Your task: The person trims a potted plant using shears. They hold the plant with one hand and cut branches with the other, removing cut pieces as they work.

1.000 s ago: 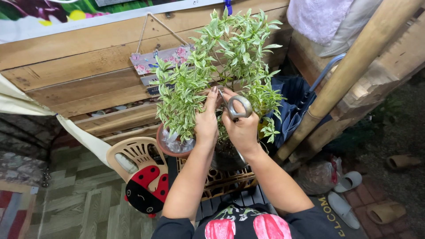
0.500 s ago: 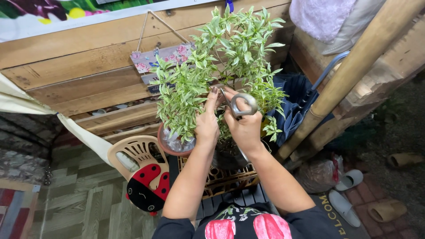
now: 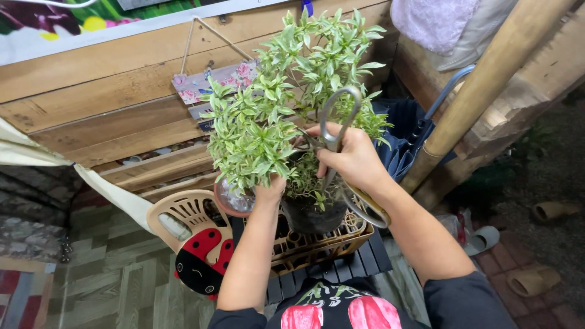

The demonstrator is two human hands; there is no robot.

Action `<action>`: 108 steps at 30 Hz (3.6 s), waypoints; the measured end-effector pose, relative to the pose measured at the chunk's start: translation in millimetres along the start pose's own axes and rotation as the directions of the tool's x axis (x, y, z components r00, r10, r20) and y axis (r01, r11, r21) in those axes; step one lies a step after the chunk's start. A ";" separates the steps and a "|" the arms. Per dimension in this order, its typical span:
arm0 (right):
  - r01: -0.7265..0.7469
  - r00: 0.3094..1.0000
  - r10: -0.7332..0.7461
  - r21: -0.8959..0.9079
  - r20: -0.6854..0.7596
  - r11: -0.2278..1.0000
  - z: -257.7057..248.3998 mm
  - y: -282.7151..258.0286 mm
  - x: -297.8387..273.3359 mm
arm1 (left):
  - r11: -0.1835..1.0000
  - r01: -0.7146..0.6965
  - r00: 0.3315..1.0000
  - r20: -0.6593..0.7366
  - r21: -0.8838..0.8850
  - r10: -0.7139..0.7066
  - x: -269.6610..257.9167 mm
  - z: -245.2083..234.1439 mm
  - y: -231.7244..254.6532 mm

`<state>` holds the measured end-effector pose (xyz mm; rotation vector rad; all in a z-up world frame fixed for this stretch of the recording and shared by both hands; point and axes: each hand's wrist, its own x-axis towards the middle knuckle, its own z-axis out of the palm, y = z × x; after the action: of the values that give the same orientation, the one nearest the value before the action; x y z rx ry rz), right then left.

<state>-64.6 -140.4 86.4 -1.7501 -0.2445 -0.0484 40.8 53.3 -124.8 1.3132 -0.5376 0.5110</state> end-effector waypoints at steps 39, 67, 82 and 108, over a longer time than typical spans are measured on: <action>0.035 0.999 -0.034 -0.099 0.014 0.995 -7.1 -4.3 7.8 | 0.988 -0.149 0.978 0.137 -0.049 0.155 39.6 35.8 83.0; 0.057 0.998 -0.058 -0.041 -0.022 0.998 -12.2 -1.4 10.4 | 0.846 -0.149 0.979 0.195 0.511 0.055 46.3 29.8 46.7; 0.048 0.992 -0.050 0.024 0.114 0.999 -11.4 -4.8 18.6 | 0.992 0.113 0.986 0.121 0.051 -0.119 44.1 29.0 66.3; 0.165 0.986 -0.164 -0.058 0.020 0.985 14.8 1.0 11.4 | 0.851 0.478 0.878 -0.127 0.219 -0.461 50.7 50.0 141.1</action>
<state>-54.8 -124.5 84.5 -1.7872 -0.4016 -0.1636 -12.7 32.2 22.4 1.5949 -0.0784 0.2135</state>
